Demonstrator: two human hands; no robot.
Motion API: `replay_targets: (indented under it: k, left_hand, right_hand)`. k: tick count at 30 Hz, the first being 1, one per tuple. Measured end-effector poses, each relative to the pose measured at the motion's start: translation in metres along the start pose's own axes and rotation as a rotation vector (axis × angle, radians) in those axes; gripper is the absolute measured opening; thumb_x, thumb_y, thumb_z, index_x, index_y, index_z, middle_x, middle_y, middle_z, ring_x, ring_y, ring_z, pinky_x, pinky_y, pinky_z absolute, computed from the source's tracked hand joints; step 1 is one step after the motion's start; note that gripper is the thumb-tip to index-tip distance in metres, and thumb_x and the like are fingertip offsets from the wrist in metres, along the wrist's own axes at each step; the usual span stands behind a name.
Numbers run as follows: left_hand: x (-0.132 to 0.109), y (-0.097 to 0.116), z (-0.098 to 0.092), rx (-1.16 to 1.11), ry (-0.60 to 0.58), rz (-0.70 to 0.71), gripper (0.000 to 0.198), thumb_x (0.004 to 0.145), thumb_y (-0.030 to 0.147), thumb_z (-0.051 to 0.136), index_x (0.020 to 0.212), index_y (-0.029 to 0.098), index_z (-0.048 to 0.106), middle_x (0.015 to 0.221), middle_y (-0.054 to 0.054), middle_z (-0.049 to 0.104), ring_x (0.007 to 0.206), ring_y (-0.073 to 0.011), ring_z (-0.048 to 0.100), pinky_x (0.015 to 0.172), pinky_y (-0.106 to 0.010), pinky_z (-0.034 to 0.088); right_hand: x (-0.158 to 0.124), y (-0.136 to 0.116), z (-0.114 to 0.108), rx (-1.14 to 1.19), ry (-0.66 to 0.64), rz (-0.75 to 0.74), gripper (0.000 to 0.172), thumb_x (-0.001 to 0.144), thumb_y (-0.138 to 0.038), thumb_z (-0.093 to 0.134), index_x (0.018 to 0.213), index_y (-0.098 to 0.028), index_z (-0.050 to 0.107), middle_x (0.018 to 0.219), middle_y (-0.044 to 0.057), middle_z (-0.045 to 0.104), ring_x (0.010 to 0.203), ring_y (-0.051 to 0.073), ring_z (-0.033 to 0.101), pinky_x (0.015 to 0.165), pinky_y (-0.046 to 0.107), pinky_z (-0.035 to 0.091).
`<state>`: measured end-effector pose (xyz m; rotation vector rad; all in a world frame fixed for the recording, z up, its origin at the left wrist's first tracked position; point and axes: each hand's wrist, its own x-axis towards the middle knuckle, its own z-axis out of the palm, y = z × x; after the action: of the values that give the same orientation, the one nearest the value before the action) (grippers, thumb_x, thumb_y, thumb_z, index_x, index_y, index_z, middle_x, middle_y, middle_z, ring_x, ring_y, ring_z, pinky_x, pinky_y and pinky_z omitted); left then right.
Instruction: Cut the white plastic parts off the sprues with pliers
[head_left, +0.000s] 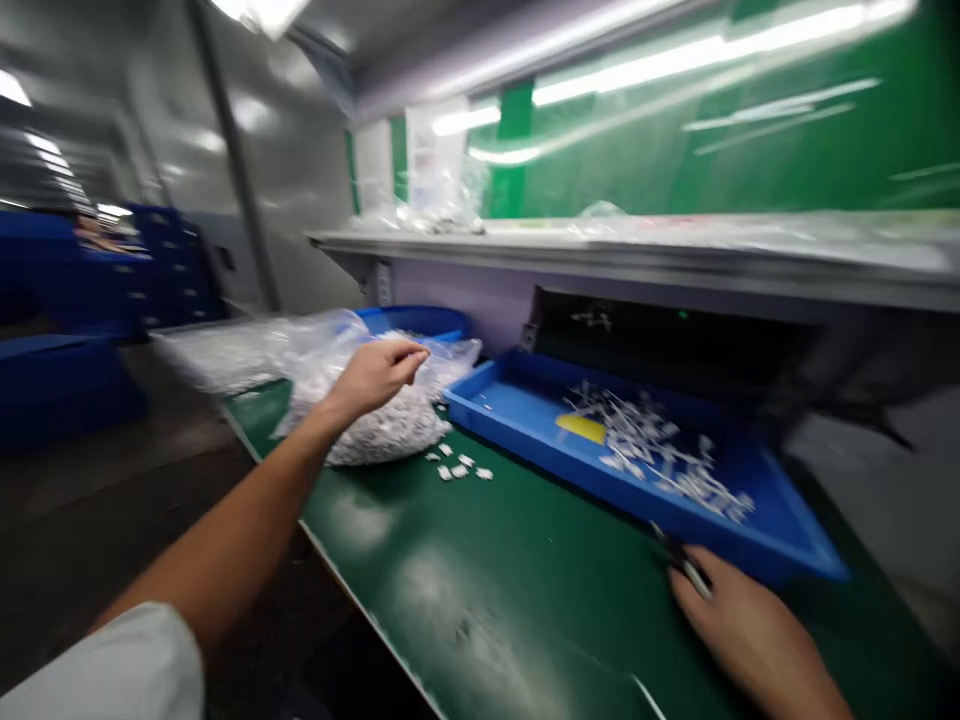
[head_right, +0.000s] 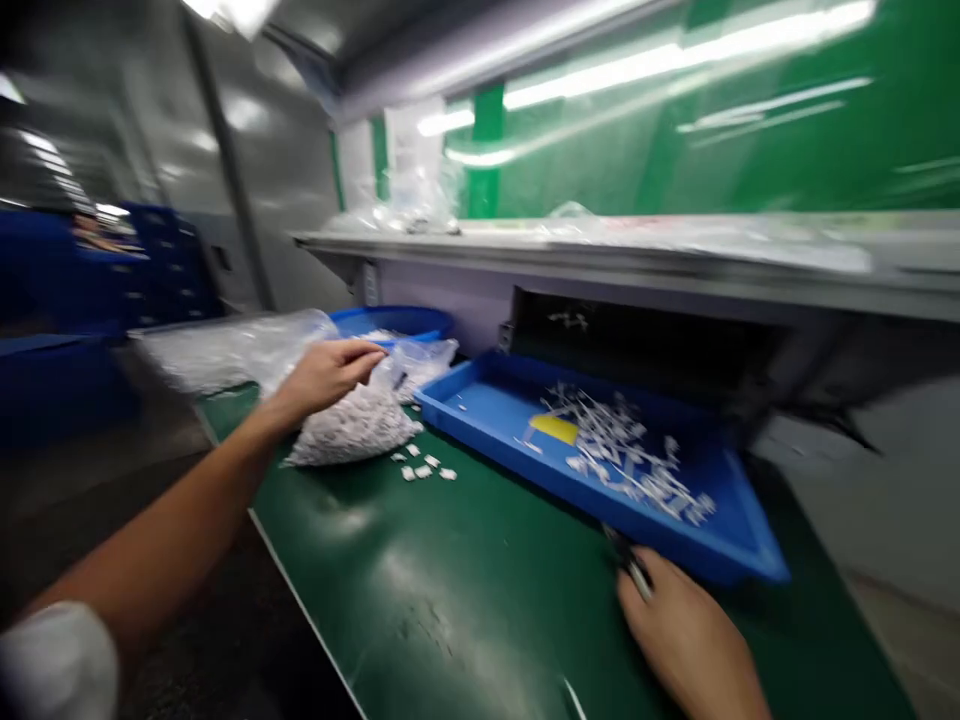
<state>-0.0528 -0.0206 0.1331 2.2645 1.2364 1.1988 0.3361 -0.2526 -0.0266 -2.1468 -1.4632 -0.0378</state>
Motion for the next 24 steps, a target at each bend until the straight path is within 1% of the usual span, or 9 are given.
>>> replay_targets:
  k: [3,7,10,13,16,18,20,22,24]
  left_hand:
    - [-0.033,0.047,0.053,-0.250,-0.359,0.176,0.028,0.088,0.040,0.056,0.099,0.019,0.072,0.070,-0.002,0.064,0.058,-0.0124,0.055,0.057,-0.021,0.041]
    - [-0.083,0.131,0.122,-0.334,-0.943,0.798,0.021,0.089,0.020,0.055,0.100,0.026,0.071,0.099,-0.006,0.068,0.089,-0.0194,0.063,0.073,-0.025,0.045]
    - [-0.108,0.176,0.169,-0.326,-1.052,1.173,0.024,0.078,0.003,0.058,0.079,0.025,0.068,0.089,-0.005,0.065,0.083,-0.0201,0.061,0.061,-0.028,0.040]
    - [-0.115,0.193,0.205,-0.392,-1.088,1.282,0.029,0.070,-0.003,0.063,0.057,0.021,0.055,0.074,-0.004,0.060,0.072,-0.0186,0.057,0.058,-0.030,0.037]
    - [-0.110,0.186,0.219,-0.527,-1.198,1.096,0.024,0.074,0.002,0.064,0.061,0.022,0.059,0.076,-0.004,0.061,0.077,-0.0180,0.058,0.065,-0.028,0.042]
    - [-0.103,0.170,0.220,-0.678,-1.208,0.744,0.009,0.085,0.018,0.060,0.082,0.022,0.068,0.084,-0.005,0.064,0.079,-0.0169,0.060,0.070,-0.026,0.046]
    - [-0.097,0.149,0.219,-0.842,-1.102,0.270,0.025,0.091,0.038,0.055,0.102,0.019,0.068,0.081,-0.004,0.063,0.069,-0.0139,0.059,0.064,-0.025,0.048]
    - [-0.093,0.127,0.219,-0.982,-0.929,-0.141,0.042,0.087,0.050,0.059,0.106,0.014,0.066,0.075,-0.002,0.059,0.058,-0.0097,0.054,0.054,-0.022,0.045]
    - [-0.091,0.110,0.220,-1.100,-0.812,-0.369,0.050,0.078,0.052,0.071,0.105,0.011,0.066,0.075,-0.002,0.057,0.058,-0.0075,0.051,0.052,-0.020,0.043]
  right_hand:
    - [0.001,-0.020,-0.019,-0.068,-0.141,0.047,0.022,0.087,-0.037,0.048,0.091,-0.026,0.066,0.085,0.004,0.069,0.070,0.021,0.062,0.055,0.026,0.033]
    - [0.001,-0.020,-0.020,-0.116,-0.151,0.078,0.015,0.088,-0.031,0.050,0.087,-0.023,0.062,0.085,0.002,0.066,0.074,0.017,0.057,0.060,0.025,0.030]
    - [-0.003,-0.016,-0.020,-0.127,-0.120,0.072,0.015,0.089,-0.029,0.049,0.084,-0.021,0.060,0.082,0.002,0.064,0.071,0.015,0.054,0.059,0.025,0.028]
    - [-0.002,-0.011,-0.022,-0.128,-0.088,0.082,0.016,0.090,-0.029,0.048,0.082,-0.021,0.059,0.079,0.002,0.063,0.068,0.014,0.052,0.059,0.025,0.027]
    - [-0.001,-0.006,-0.025,-0.119,-0.069,0.101,0.015,0.088,-0.029,0.049,0.080,-0.021,0.059,0.078,0.001,0.062,0.066,0.014,0.051,0.058,0.025,0.027]
    - [-0.001,-0.006,-0.026,-0.099,-0.064,0.101,0.014,0.087,-0.030,0.051,0.082,-0.021,0.060,0.077,0.001,0.062,0.066,0.014,0.052,0.057,0.025,0.028]
    - [-0.003,-0.008,-0.027,-0.073,-0.046,0.094,0.015,0.088,-0.030,0.049,0.086,-0.022,0.061,0.080,0.000,0.064,0.069,0.015,0.054,0.059,0.025,0.030]
    - [-0.005,-0.014,-0.026,-0.048,-0.015,0.082,0.017,0.090,-0.030,0.045,0.092,-0.023,0.061,0.087,0.001,0.065,0.075,0.016,0.057,0.062,0.025,0.034]
    - [-0.007,-0.021,-0.023,-0.027,0.007,0.063,0.020,0.091,-0.031,0.044,0.100,-0.024,0.060,0.094,0.001,0.065,0.082,0.018,0.058,0.068,0.027,0.037]
